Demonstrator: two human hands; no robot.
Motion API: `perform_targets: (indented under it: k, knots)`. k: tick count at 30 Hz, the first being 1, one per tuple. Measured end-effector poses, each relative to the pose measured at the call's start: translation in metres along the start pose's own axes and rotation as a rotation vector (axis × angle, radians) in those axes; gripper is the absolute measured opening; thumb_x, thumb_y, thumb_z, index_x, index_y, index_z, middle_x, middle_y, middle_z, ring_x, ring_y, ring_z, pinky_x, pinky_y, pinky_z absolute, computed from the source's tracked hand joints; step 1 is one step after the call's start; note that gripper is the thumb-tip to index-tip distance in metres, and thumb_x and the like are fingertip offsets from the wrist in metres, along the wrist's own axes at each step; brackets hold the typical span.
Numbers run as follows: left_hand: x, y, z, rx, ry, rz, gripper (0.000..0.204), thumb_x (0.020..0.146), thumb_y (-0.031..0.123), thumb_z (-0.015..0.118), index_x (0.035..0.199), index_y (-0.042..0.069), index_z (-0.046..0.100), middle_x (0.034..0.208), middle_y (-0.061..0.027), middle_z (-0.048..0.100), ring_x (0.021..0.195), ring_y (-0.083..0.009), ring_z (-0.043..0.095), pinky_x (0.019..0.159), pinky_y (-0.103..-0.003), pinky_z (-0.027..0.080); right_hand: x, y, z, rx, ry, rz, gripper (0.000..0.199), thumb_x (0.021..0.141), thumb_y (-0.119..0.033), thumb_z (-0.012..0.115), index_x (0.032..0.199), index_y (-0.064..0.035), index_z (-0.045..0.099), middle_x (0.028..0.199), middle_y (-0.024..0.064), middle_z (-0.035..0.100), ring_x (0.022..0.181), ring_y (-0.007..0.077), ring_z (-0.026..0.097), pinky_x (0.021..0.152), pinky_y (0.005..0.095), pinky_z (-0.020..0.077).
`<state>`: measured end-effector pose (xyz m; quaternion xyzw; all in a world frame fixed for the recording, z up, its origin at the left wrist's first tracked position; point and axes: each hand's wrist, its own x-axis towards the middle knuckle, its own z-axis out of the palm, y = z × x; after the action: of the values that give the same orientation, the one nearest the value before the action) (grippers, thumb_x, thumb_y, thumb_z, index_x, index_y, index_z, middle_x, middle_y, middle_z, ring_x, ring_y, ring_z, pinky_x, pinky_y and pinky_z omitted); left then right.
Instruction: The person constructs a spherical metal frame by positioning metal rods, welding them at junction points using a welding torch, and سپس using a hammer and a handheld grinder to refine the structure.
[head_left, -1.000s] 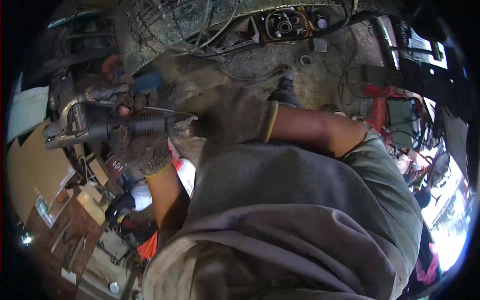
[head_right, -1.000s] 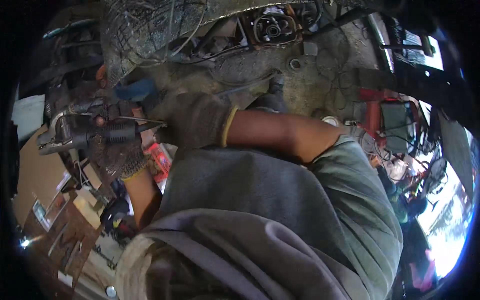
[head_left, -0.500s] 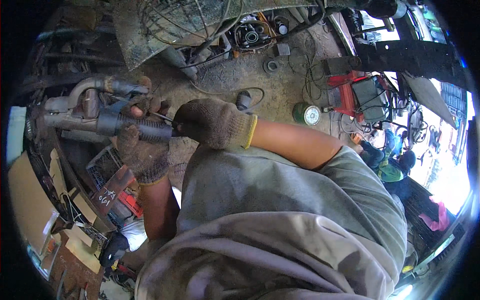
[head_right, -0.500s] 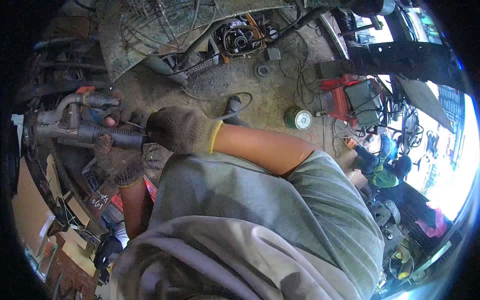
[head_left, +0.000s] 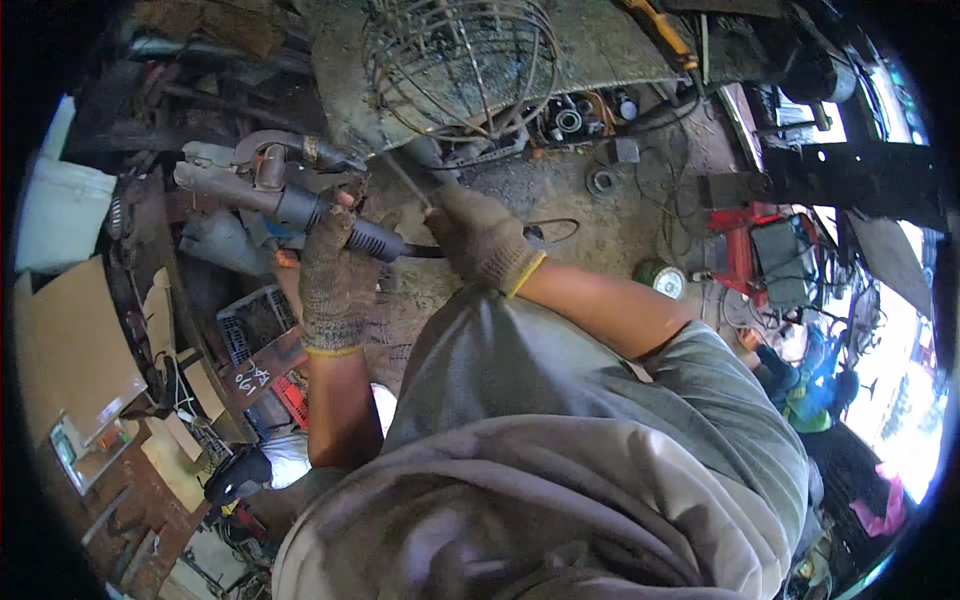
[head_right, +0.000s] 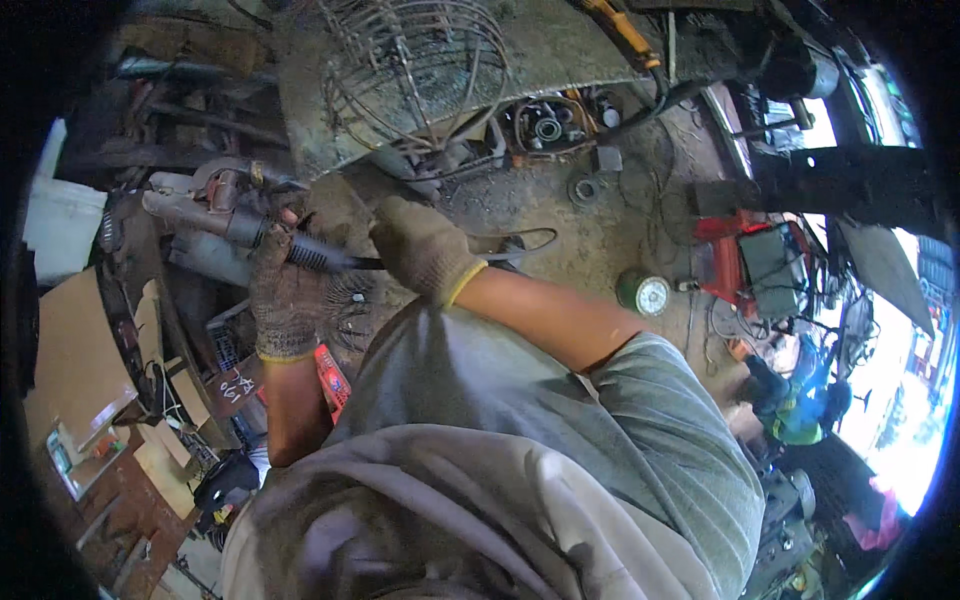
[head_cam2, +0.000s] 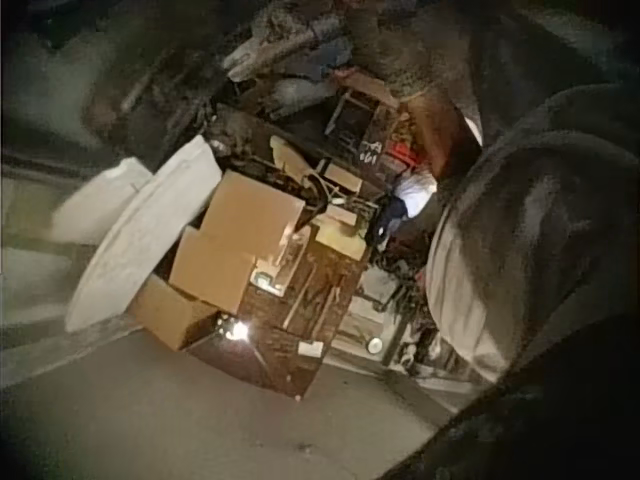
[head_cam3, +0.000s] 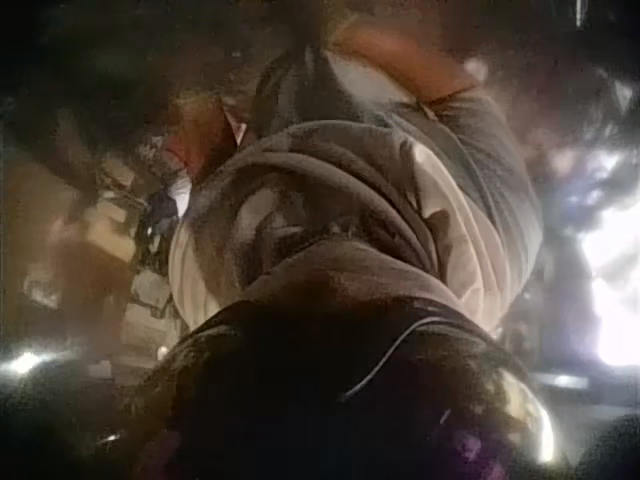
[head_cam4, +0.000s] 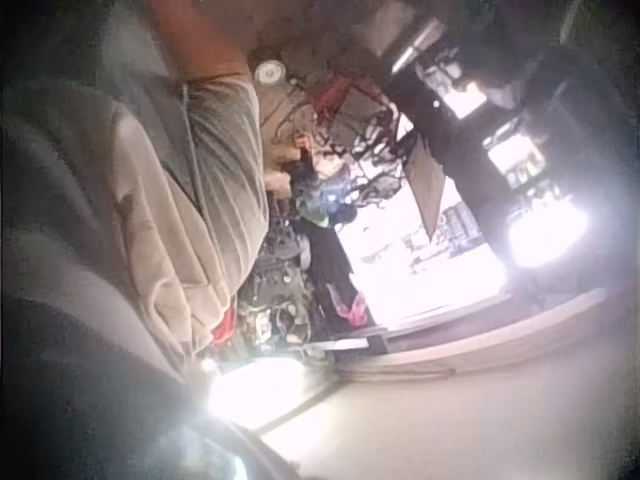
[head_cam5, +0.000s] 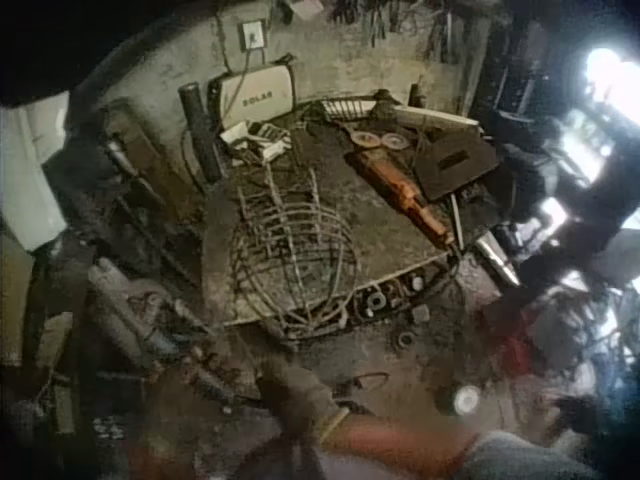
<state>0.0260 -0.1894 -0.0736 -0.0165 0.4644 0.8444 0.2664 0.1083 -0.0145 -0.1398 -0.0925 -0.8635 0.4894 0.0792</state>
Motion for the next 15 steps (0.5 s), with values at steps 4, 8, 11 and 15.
perform_targets:
  k: [4,8,11,15]
  knots:
    - [0.000,0.019,0.014,-0.011,-0.104,0.059,0.035,0.093,0.027,0.075,0.118,0.010,0.058,0.112,-0.0042,0.059,0.105,-0.0210,0.059,0.105,-0.043,0.047,0.022,-0.017,-0.026,0.189,-0.005,0.020,0.023,0.098,-0.024,0.061,0.113,-0.0067,0.063,0.091,0.0213,0.068,0.088,0.0404,0.068,0.075,0.0495,0.0527]
    - [-0.004,0.024,0.021,-0.107,-0.165,0.138,0.039,0.092,0.031,0.076,0.121,0.012,0.059,0.110,-0.0023,0.059,0.104,-0.0204,0.058,0.102,-0.046,0.048,0.026,-0.028,-0.068,0.375,-0.071,0.109,0.036,0.096,-0.022,0.064,0.126,-0.0026,0.063,0.097,0.0230,0.069,0.091,0.0385,0.070,0.080,0.0443,0.0539]
    - [-0.007,0.026,0.028,-0.034,0.015,0.259,0.048,0.088,0.024,0.080,0.126,0.011,0.055,0.107,-0.0057,0.063,0.099,-0.0216,0.066,0.091,-0.046,0.058,0.021,-0.023,-0.101,0.194,-0.002,-0.029,0.037,0.099,-0.024,0.060,0.128,-0.0018,0.062,0.108,0.0268,0.069,0.102,0.0434,0.067,0.087,0.0478,0.0531]
    - [0.007,0.024,-0.003,0.178,0.241,0.354,0.052,0.090,0.032,0.079,0.127,0.007,0.053,0.107,-0.0063,0.063,0.092,-0.0231,0.067,0.081,-0.043,0.061,0.014,-0.041,-0.145,0.003,-0.023,0.045,0.037,0.098,-0.023,0.058,0.128,-0.0014,0.064,0.112,0.0277,0.069,0.106,0.0440,0.066,0.090,0.0474,0.0528]
